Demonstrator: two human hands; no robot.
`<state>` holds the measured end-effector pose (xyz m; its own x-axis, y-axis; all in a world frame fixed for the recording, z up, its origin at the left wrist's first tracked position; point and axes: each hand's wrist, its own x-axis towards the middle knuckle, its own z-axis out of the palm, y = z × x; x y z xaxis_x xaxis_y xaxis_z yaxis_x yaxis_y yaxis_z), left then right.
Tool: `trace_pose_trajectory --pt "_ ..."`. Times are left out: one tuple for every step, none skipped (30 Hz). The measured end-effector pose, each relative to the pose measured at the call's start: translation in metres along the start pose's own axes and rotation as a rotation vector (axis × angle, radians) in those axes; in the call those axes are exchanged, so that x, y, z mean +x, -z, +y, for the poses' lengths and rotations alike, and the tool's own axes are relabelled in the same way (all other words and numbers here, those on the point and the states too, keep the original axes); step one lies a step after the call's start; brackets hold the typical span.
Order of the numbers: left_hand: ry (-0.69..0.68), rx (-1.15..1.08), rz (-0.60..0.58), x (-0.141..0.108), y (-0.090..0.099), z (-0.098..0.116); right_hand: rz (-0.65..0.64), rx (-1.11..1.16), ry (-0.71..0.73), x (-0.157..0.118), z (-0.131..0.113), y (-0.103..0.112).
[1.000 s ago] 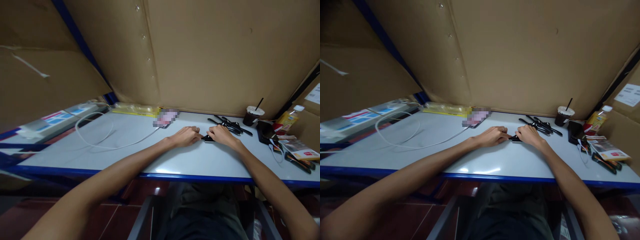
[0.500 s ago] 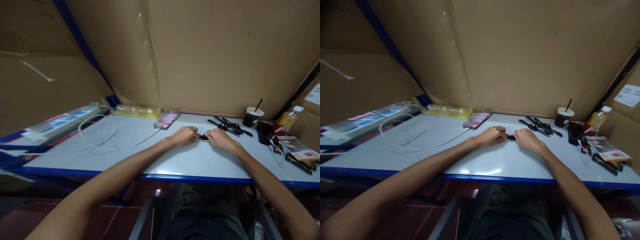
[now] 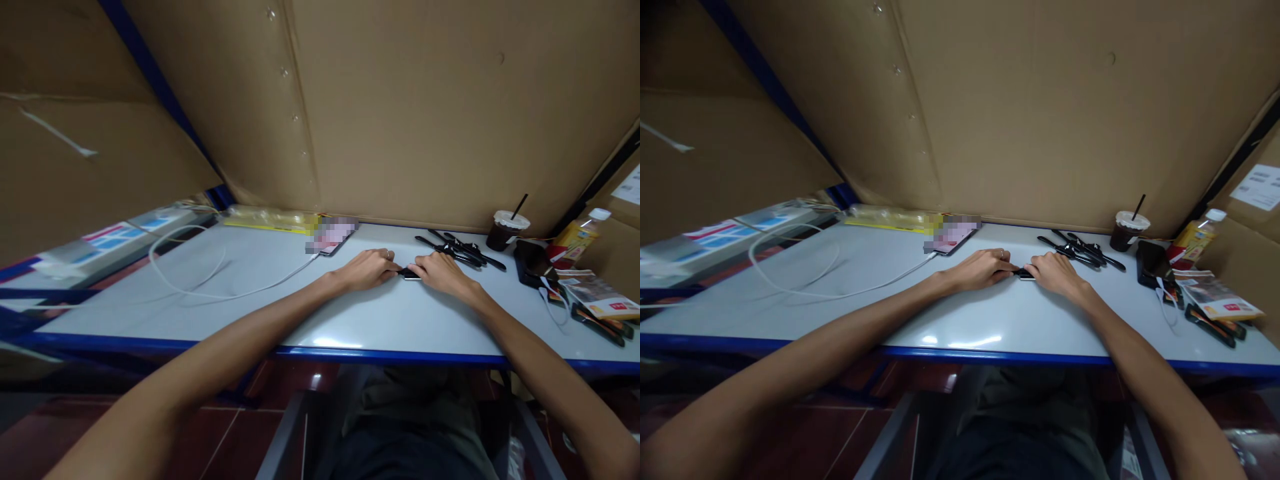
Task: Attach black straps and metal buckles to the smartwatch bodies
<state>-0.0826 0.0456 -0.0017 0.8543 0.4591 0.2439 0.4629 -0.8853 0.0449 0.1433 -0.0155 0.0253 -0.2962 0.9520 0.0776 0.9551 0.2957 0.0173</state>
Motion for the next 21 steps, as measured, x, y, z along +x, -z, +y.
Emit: trace_pose_trajectory --pt "0.0 0.0 0.001 0.0 0.0008 0.0006 -0.002 0.0 0.006 0.0003 -0.0002 -0.0016" --pt "0.0 0.0 0.001 0.0 0.0015 0.0013 0.0 0.001 0.012 0.0006 -0.0002 -0.0031" --pt "0.0 0.001 -0.001 0.0 0.0021 0.0018 0.002 0.003 0.016 0.0008 0.0 -0.0042" --pt "0.001 0.001 -0.004 0.0 0.0026 0.0024 0.005 0.005 0.017 0.0009 0.0004 -0.005" --pt "0.002 0.001 -0.007 0.0001 0.0029 0.0028 0.008 0.007 0.017 0.0009 0.0008 -0.0056" --pt "0.004 -0.001 -0.009 0.0002 0.003 0.003 0.008 0.008 0.017 0.001 0.0012 -0.0058" --pt "0.006 -0.004 -0.01 0.0003 0.003 0.0031 0.008 0.008 0.017 0.0009 0.0015 -0.0057" --pt "0.008 -0.004 -0.01 0.0004 0.0027 0.003 0.005 0.009 0.017 0.0008 0.0015 -0.0054" --pt "0.009 -0.004 -0.009 0.0005 0.0023 0.0028 0.003 0.009 0.016 0.0005 0.0014 -0.0047" --pt "0.007 -0.002 -0.009 0.0006 0.0017 0.0024 -0.001 0.01 0.014 0.0002 0.001 -0.0039" --pt "0.005 0.0 -0.01 0.0005 0.0011 0.0019 -0.006 0.012 0.013 -0.0001 0.0004 -0.003" --pt "0.003 0.001 -0.009 0.0005 0.0006 0.0013 -0.01 0.014 0.01 -0.0005 -0.0001 -0.0021" --pt "0.002 0.0 -0.007 0.0003 0.0 0.0007 -0.013 0.016 0.009 -0.0007 -0.0006 -0.0014" --pt "0.001 -0.005 -0.004 0.0002 -0.0004 0.0002 -0.015 0.019 0.009 -0.0009 -0.001 -0.001" --pt "0.001 -0.01 -0.002 0.0 -0.0007 -0.0003 -0.016 0.021 0.01 -0.0008 -0.0011 -0.0009" --pt "0.001 -0.015 0.001 -0.0002 -0.0009 -0.0006 -0.015 0.024 0.012 -0.0007 -0.001 -0.0011" --pt "0.0 -0.02 0.004 -0.0003 -0.001 -0.0008 -0.012 0.027 0.013 -0.0004 -0.0006 -0.0016" --pt "0.0 -0.022 0.005 -0.0003 -0.001 -0.0009 -0.01 0.03 0.014 0.0 -0.0002 -0.0024" --pt "-0.001 -0.021 0.003 -0.0004 -0.0009 -0.0009 -0.007 0.034 0.015 0.0004 0.0003 -0.0031" --pt "-0.001 -0.017 0.0 -0.0003 -0.0009 -0.0008 -0.005 0.038 0.015 0.0007 0.0008 -0.0038" --pt "0.0 -0.01 -0.003 -0.0003 -0.0008 -0.0006 -0.003 0.042 0.016 0.0009 0.0012 -0.0044"
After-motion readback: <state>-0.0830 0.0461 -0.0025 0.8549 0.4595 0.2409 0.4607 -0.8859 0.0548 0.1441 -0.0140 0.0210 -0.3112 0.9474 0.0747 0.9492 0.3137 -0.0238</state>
